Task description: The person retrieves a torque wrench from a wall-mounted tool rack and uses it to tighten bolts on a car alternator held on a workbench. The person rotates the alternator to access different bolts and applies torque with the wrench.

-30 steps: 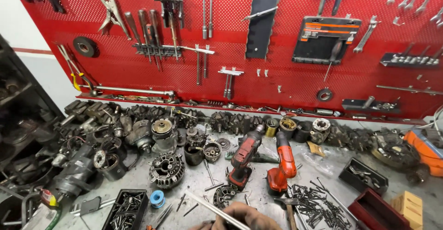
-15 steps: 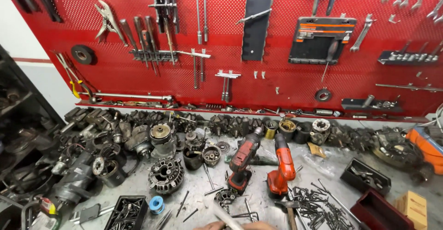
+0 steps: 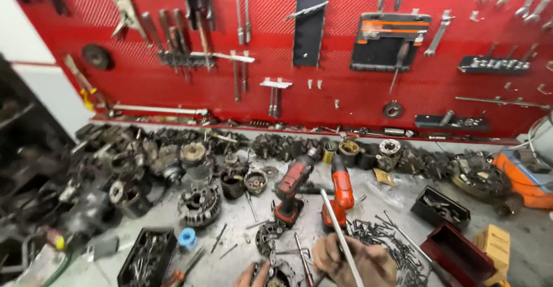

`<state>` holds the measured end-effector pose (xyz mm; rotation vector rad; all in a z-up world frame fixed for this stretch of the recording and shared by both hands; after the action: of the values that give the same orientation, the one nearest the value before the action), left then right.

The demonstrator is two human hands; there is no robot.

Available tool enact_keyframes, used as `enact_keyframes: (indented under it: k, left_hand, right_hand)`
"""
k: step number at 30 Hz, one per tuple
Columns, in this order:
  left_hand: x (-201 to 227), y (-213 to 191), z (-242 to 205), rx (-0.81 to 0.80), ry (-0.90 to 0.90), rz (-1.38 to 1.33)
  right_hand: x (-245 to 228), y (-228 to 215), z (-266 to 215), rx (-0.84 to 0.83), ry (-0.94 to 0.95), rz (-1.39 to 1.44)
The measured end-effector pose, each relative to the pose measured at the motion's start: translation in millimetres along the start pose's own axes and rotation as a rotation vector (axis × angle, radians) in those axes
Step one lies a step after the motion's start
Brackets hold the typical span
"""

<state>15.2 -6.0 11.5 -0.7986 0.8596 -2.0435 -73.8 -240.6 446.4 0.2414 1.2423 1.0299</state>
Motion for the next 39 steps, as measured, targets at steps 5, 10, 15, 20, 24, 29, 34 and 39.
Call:
enact_keyframes:
  k: [5, 10, 15, 20, 24, 29, 34, 39]
  left_hand:
    - [23, -119, 58, -0.455, -0.060, -0.035]
    - [51, -177, 73, -0.546, -0.214, -0.013]
    - [71, -239, 108, -0.501, -0.117, -0.186]
    - [58, -233, 117, -0.485, 0.059, -0.291]
    - [74, -258, 133, -0.658, 0.040, -0.290]
    - [73, -253, 123, -0.557, 0.125, -0.242]
    - [82, -281, 135, -0.654, 0.095, -0.307]
    - [87, -286, 134, -0.598, 0.136, -0.301]
  right_hand:
    - [28, -25, 3, 0.240, 0.157, -0.031]
    - [58, -4, 9, 0.308, -0.112, -0.245]
    - [58, 7, 16, 0.414, -0.389, -0.631]
    - [27, 10, 30, 0.082, -0.167, -0.184]
    - [37, -33, 24, 0.213, -0.259, -0.490]
    - [9, 27, 15, 0.777, -0.459, -1.191]
    - [-41, 102, -5, 0.021, -0.682, -1.960]
    - [-57, 142, -23, -0.310, -0.512, -2.366]
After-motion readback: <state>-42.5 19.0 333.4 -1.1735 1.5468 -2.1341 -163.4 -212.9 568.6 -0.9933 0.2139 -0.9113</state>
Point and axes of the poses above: each hand's wrist, its own z-axis towards the middle knuckle, its own y-axis out of the palm, x = y × z, the point moved 2 cm from there along z, towards the middle knuckle, and after that the axes turned 4 degrees about z, right-handed, at the moved point
